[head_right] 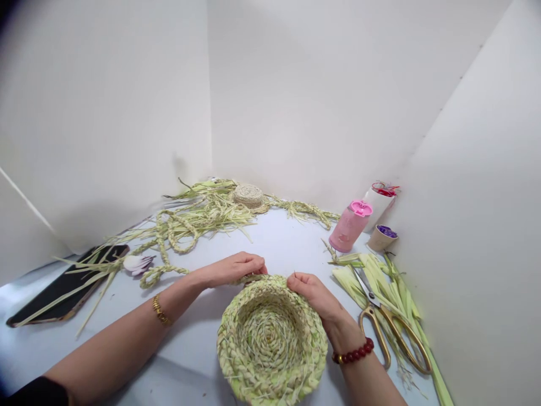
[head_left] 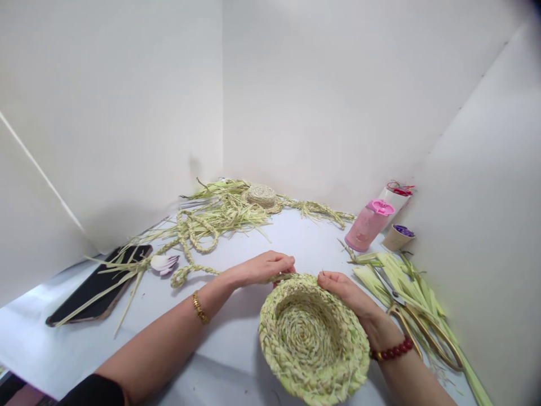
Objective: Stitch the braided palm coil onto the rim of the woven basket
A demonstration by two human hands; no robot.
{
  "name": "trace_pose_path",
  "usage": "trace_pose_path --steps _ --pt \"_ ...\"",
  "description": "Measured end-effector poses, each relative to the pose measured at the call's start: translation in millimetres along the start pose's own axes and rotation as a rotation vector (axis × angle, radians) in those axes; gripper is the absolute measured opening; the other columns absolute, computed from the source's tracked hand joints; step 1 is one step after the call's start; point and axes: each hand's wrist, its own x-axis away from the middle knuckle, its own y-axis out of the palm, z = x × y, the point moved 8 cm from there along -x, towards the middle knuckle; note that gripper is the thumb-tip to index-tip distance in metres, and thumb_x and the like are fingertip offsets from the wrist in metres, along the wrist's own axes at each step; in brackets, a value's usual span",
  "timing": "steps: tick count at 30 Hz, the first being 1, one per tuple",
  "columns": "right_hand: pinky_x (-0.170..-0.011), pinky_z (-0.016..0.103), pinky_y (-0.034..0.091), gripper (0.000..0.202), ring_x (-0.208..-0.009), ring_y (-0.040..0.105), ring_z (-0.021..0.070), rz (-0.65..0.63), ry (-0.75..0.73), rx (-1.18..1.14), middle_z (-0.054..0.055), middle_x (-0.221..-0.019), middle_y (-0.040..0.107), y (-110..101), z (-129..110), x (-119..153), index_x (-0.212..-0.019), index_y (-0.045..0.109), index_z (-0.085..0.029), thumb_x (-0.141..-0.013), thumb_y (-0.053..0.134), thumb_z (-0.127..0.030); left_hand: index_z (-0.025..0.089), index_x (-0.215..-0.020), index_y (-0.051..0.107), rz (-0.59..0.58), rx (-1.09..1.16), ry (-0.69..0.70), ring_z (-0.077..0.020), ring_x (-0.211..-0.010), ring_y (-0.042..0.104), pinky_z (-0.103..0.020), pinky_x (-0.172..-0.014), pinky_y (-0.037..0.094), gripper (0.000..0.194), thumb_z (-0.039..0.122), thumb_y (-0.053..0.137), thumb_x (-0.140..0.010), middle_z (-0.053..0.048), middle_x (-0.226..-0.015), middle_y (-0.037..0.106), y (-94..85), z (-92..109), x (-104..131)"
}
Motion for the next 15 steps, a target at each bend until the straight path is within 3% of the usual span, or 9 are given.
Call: trace_pose_path --steps 4,6,10,15 --pt "-0.054 0.024 0.036 0.041 -0.053 0.046 0.0115 0.073 -0.025 -0.115 -0.002 -0.059 0.053 8 9 3 -0.070 0.051 -0.017 -0.068 0.067 -0.054 0.015 -0.069 0.056 -0.154 -0.049 -0.079 -0.0096 -0.054 0.040 -0.022 -0.052 0.033 0.039 0.052 0.050 -0.078 0.002 -0.059 0.045 -2.8 -3 2" --pt "-0.055 0.023 0.037 0.039 -0.054 0.045 0.0112 0.118 -0.073 -0.181 -0.003 -0.061 0.053 11 11 4 -0.072 0.050 -0.018 -0.071 0.066 -0.053 0.015 -0.070 0.056 -0.175 -0.073 -0.068 -0.0091 -0.053 0.038 -0.022 -0.051 0.030 0.034 0.048 0.054 -0.076 0.003 -0.058 0.044 -8.1 -1 -1" --pt "-0.054 0.022 0.034 0.033 -0.056 0.040 0.0099 0.227 -0.210 -0.133 -0.004 -0.064 0.047 10 10 7 -0.074 0.047 -0.019 -0.079 0.059 -0.049 0.015 -0.071 0.059 -0.102 -0.104 -0.026 -0.0082 -0.055 0.034 -0.021 -0.052 0.026 0.027 0.042 0.059 -0.072 0.004 -0.058 0.043 -18.8 6 -8" --pt "-0.053 0.022 0.031 0.034 -0.057 0.032 0.0099 0.294 -0.288 0.062 -0.005 -0.062 0.038 4 2 13 -0.069 0.042 -0.019 -0.081 0.055 -0.047 0.016 -0.085 0.062 0.013 -0.126 -0.033 -0.0104 -0.066 0.042 -0.020 -0.060 0.032 0.025 0.038 0.052 -0.077 0.002 -0.074 0.053 -14.9 17 3"
